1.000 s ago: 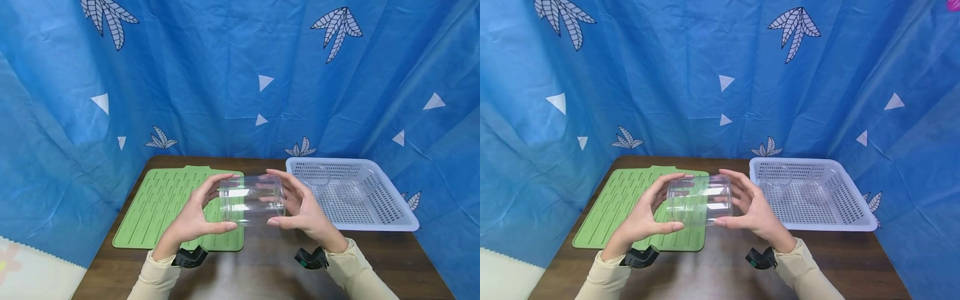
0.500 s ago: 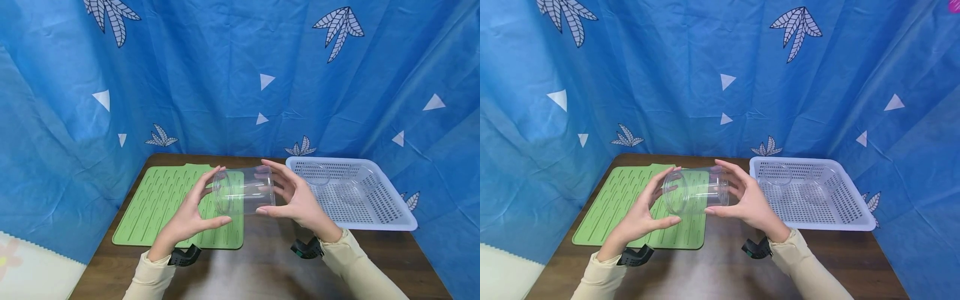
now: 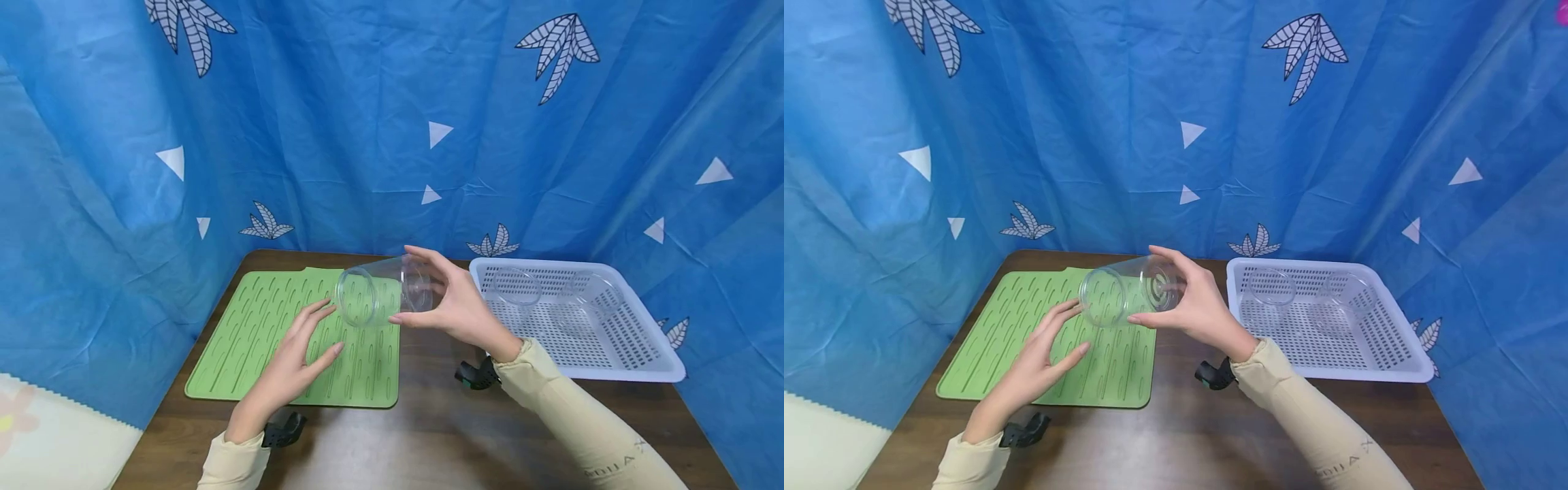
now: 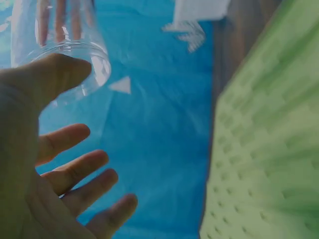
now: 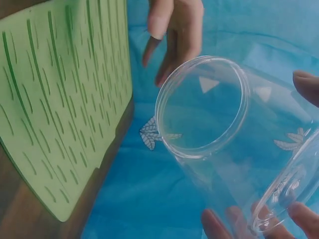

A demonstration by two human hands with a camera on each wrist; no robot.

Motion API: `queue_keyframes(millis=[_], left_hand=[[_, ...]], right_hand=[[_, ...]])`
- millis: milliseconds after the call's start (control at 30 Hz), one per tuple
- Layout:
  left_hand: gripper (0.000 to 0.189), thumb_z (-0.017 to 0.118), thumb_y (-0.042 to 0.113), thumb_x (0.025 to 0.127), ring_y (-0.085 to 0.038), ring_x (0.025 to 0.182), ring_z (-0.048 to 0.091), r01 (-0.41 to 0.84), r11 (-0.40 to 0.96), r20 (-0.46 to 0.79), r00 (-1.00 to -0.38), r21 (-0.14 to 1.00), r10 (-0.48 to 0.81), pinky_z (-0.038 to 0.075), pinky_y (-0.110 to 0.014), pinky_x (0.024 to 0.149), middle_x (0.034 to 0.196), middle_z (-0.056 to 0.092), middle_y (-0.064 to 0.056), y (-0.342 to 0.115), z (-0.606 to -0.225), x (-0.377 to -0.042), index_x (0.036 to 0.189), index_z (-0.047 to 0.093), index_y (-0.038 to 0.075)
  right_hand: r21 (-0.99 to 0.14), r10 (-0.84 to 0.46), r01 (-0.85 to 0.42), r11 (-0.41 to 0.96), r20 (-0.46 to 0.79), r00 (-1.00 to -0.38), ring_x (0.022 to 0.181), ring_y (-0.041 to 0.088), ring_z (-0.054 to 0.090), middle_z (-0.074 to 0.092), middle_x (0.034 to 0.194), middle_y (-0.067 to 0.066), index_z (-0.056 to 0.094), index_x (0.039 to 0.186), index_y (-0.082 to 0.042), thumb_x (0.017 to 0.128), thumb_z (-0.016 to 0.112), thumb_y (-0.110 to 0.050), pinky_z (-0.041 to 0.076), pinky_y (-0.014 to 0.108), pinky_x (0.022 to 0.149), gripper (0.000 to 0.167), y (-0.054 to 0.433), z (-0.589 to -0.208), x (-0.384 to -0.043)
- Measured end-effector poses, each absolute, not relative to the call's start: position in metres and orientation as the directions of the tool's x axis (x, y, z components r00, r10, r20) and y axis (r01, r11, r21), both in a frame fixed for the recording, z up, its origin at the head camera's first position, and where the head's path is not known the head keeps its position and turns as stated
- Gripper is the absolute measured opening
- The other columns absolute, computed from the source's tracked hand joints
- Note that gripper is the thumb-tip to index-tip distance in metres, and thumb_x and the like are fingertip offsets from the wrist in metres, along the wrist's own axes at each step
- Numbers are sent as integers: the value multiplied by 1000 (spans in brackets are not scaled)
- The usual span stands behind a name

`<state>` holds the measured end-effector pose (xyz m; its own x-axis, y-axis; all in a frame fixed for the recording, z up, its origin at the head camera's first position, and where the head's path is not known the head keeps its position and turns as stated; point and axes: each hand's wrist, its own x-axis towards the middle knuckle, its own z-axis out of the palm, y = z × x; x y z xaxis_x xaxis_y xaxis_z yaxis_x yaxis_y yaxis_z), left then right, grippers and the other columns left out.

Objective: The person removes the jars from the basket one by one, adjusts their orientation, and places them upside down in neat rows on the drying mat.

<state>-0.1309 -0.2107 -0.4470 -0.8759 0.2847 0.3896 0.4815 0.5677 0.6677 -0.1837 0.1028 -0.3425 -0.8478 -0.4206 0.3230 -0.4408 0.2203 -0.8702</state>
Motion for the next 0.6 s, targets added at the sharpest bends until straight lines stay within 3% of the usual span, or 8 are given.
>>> queue_keyframes(millis=[300,600], left_hand=[[62,79,21,104,-44,150,45,449,770,430,-867,453,253,54,-67,105,165,45,-21,-238,-464,-117,156,54,0],[60,78,25,105,-48,147,46,310,850,334,-927,425,171,51,-69,106,163,45,-25,-263,-471,-98,154,56,-1]], right_hand=[[-792,-453,-513,330,344,-822,126,16,67,60,151,-5,52,163,-28,75,106,-29,59,43,106,103,83,-332,-208],[-693,-497,-598,402,383,-779,135,17,59,60,153,-5,52,164,-25,75,104,-39,59,42,103,104,53,-332,-236]])
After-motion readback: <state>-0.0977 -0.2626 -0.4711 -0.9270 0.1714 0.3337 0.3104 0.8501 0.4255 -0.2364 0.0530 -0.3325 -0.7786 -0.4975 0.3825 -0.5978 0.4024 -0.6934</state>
